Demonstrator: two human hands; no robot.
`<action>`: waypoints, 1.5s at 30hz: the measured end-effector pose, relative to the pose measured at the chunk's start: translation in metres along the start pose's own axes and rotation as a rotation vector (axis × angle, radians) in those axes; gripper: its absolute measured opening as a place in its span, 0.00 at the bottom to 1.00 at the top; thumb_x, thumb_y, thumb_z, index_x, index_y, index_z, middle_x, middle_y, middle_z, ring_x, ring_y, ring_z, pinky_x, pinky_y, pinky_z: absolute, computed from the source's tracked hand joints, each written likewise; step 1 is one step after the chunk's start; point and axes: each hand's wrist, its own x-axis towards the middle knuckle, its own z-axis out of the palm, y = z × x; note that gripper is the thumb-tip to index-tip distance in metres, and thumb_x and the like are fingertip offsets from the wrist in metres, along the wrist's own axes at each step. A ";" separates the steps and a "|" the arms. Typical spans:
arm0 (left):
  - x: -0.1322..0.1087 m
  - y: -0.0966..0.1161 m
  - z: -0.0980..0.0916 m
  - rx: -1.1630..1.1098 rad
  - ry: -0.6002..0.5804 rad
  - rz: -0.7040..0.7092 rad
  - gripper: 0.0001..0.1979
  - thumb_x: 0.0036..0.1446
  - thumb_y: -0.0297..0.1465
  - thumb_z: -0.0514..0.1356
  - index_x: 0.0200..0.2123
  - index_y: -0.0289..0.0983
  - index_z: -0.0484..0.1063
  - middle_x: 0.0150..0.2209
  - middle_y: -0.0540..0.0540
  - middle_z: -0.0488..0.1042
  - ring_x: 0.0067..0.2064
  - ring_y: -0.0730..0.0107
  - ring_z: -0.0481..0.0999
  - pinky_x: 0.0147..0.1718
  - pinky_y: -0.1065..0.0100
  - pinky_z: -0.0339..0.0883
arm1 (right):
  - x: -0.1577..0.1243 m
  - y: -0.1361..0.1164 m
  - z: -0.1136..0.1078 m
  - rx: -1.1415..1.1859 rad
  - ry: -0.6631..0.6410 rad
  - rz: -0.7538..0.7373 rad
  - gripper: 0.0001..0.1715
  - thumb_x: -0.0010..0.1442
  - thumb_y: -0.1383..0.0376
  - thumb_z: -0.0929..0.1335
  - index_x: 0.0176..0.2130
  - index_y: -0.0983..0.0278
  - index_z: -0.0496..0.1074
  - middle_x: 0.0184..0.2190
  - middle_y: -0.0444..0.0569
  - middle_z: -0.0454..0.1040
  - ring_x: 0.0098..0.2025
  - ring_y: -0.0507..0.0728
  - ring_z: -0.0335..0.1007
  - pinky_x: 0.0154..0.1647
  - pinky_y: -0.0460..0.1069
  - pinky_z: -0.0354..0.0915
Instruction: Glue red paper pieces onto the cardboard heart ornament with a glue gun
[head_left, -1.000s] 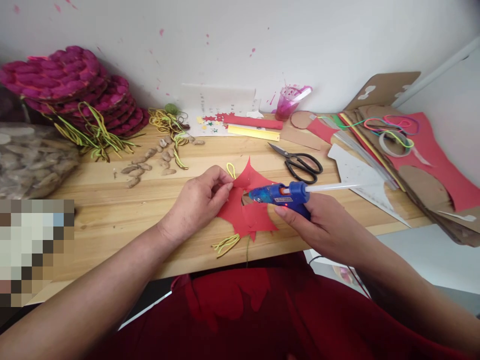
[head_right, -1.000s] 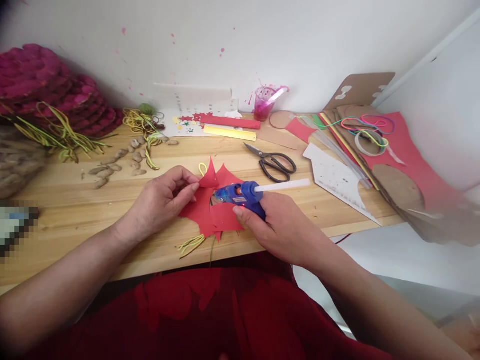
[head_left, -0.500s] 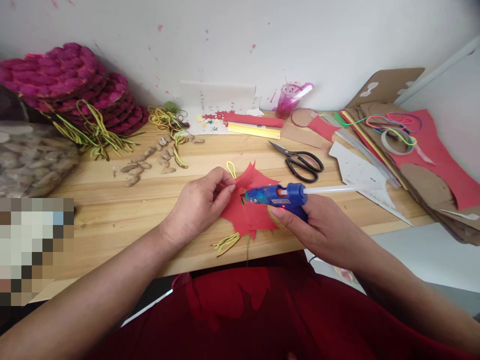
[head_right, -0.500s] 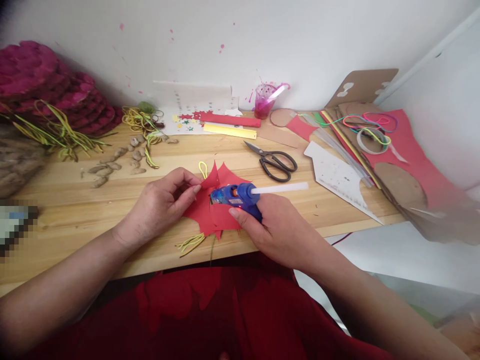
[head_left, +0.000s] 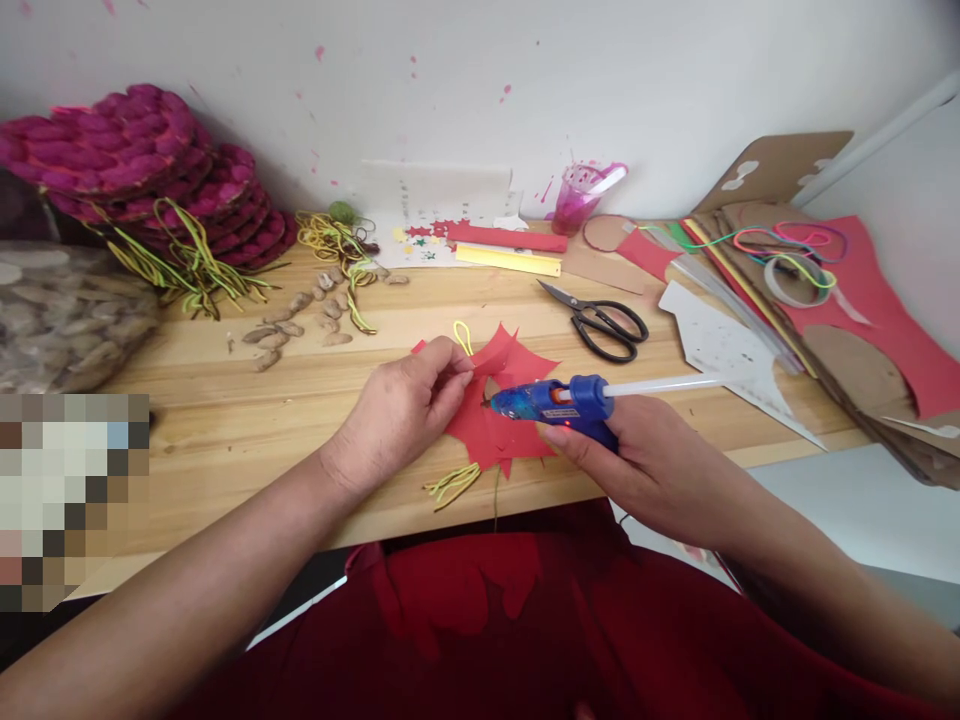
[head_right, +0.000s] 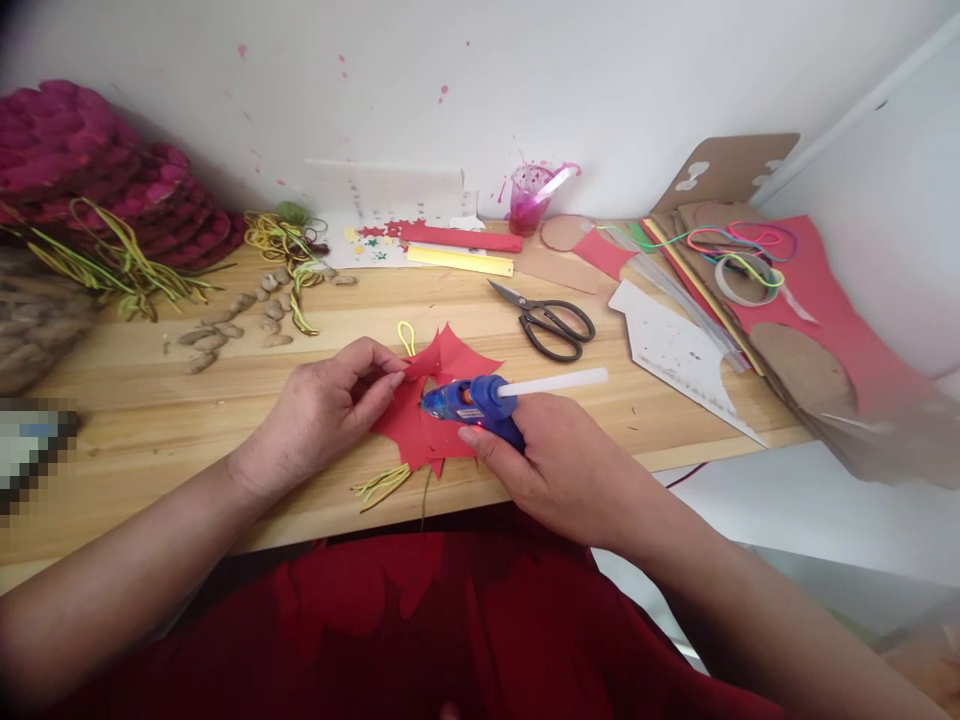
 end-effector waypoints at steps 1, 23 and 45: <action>0.000 0.000 0.000 0.001 -0.003 0.000 0.04 0.65 0.31 0.55 0.40 0.40 0.69 0.37 0.48 0.81 0.33 0.71 0.78 0.34 0.69 0.68 | -0.001 0.000 -0.001 0.001 -0.011 0.004 0.26 0.70 0.48 0.60 0.26 0.61 0.62 0.23 0.44 0.67 0.25 0.53 0.56 0.28 0.51 0.50; -0.002 0.002 -0.002 0.018 -0.022 -0.002 0.05 0.65 0.31 0.55 0.40 0.40 0.70 0.35 0.49 0.80 0.31 0.71 0.75 0.31 0.70 0.65 | -0.004 -0.005 -0.001 0.009 -0.008 0.001 0.26 0.70 0.49 0.60 0.26 0.60 0.62 0.22 0.44 0.68 0.24 0.53 0.55 0.27 0.51 0.50; -0.003 0.003 -0.001 0.036 -0.018 0.011 0.05 0.65 0.32 0.54 0.39 0.40 0.70 0.35 0.49 0.80 0.30 0.72 0.75 0.31 0.70 0.66 | -0.005 -0.006 0.002 0.000 0.007 0.000 0.25 0.70 0.50 0.60 0.26 0.61 0.63 0.22 0.45 0.69 0.24 0.53 0.56 0.27 0.51 0.50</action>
